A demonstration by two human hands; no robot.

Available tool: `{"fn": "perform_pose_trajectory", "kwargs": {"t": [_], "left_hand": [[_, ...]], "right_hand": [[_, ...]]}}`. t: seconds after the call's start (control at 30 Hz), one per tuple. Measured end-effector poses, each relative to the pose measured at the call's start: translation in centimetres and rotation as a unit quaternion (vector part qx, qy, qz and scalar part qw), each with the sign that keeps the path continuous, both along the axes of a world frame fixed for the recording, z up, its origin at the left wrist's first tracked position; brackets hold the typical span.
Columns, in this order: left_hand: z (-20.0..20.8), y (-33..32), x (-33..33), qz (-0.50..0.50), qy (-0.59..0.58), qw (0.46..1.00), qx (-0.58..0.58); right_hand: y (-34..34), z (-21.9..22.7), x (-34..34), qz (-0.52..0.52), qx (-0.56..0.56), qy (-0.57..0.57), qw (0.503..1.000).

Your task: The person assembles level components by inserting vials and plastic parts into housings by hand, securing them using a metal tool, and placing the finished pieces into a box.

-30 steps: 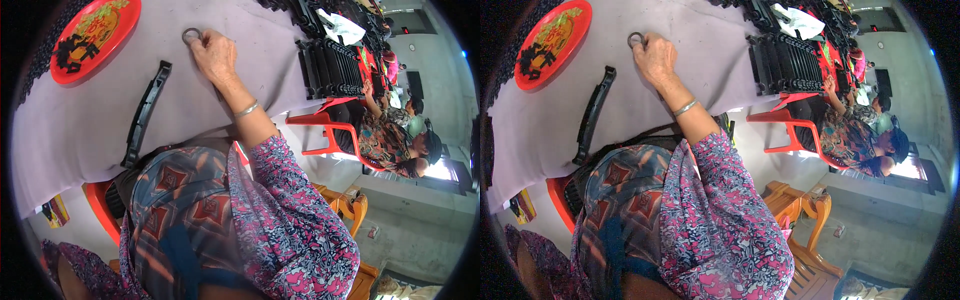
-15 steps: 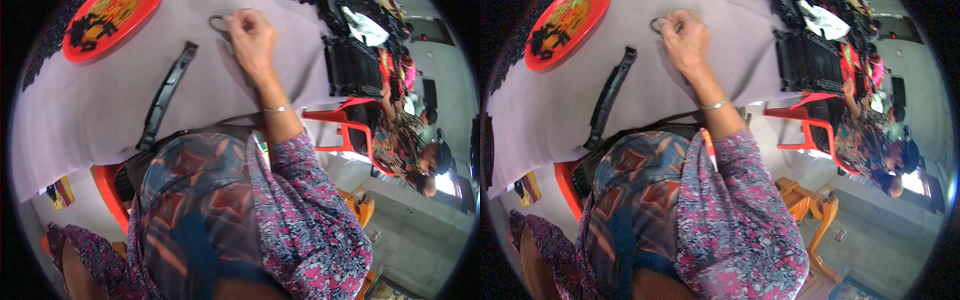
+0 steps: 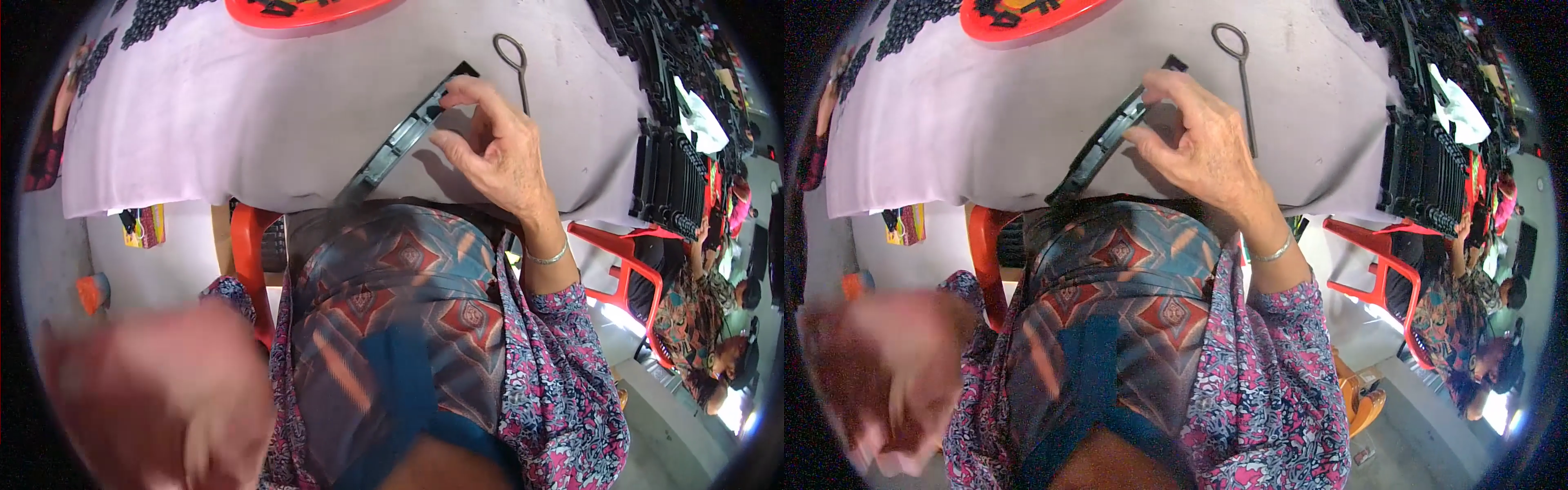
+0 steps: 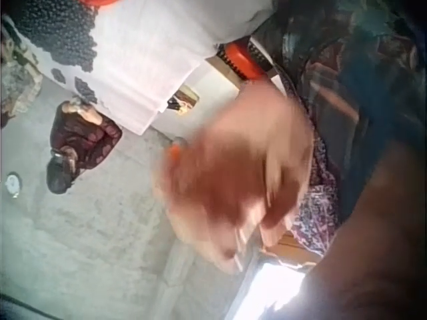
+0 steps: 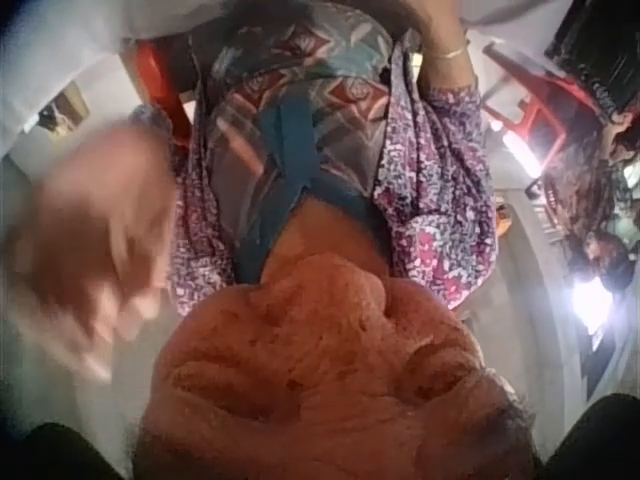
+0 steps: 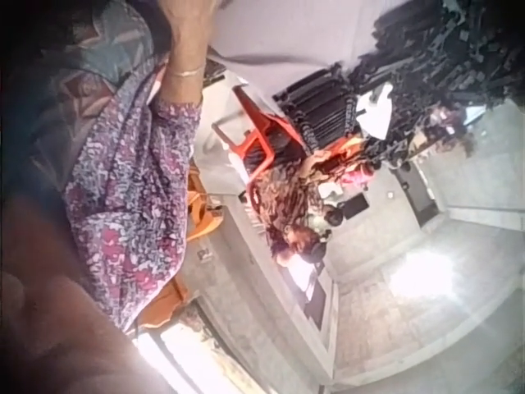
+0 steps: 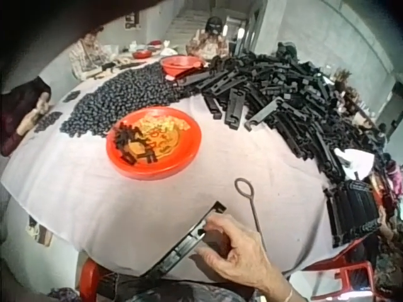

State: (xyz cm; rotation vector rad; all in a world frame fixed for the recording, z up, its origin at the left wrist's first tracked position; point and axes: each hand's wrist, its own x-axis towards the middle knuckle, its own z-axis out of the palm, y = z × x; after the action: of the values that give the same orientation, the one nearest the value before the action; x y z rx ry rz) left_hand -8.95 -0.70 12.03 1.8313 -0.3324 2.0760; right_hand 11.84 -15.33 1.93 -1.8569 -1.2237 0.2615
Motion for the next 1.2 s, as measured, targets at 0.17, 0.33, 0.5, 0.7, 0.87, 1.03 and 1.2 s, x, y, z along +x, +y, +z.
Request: {"fn": "perform_pose_trajectory", "kwargs": {"t": [0.17,0.33,0.5,0.7,0.87,1.03,1.2], "left_hand": [[-8.0,-0.1,2.7,0.007,0.511,0.843,-0.165],[-13.0,-1.1,3.3,0.0,0.592,0.791,-0.156],[-13.6,-1.3,4.1,-0.003,0.583,0.796,-0.166],[-13.5,-1.3,4.1,0.001,0.568,0.804,-0.176],[-13.7,-1.5,4.0,0.008,0.558,0.81,-0.182],[-13.9,-1.9,3.8,0.007,0.556,0.809,-0.192],[-14.3,-2.4,4.1,0.013,0.535,0.825,-0.184]], "right_hand": [[-0.2,-0.6,-0.3,0.026,-0.058,-0.103,0.993],[0.2,-0.6,-0.6,0.037,-0.086,-0.055,0.994],[0.2,-0.9,0.3,0.03,-0.067,0.026,0.997],[0.9,-0.3,-0.1,0.015,-0.085,0.082,0.993],[1.8,0.0,-1.4,-0.044,-0.115,-0.027,0.992],[2.5,1.4,-1.6,-0.004,-0.189,-0.074,0.979],[3.5,2.5,-2.6,0.004,-0.242,-0.071,0.968]]}}
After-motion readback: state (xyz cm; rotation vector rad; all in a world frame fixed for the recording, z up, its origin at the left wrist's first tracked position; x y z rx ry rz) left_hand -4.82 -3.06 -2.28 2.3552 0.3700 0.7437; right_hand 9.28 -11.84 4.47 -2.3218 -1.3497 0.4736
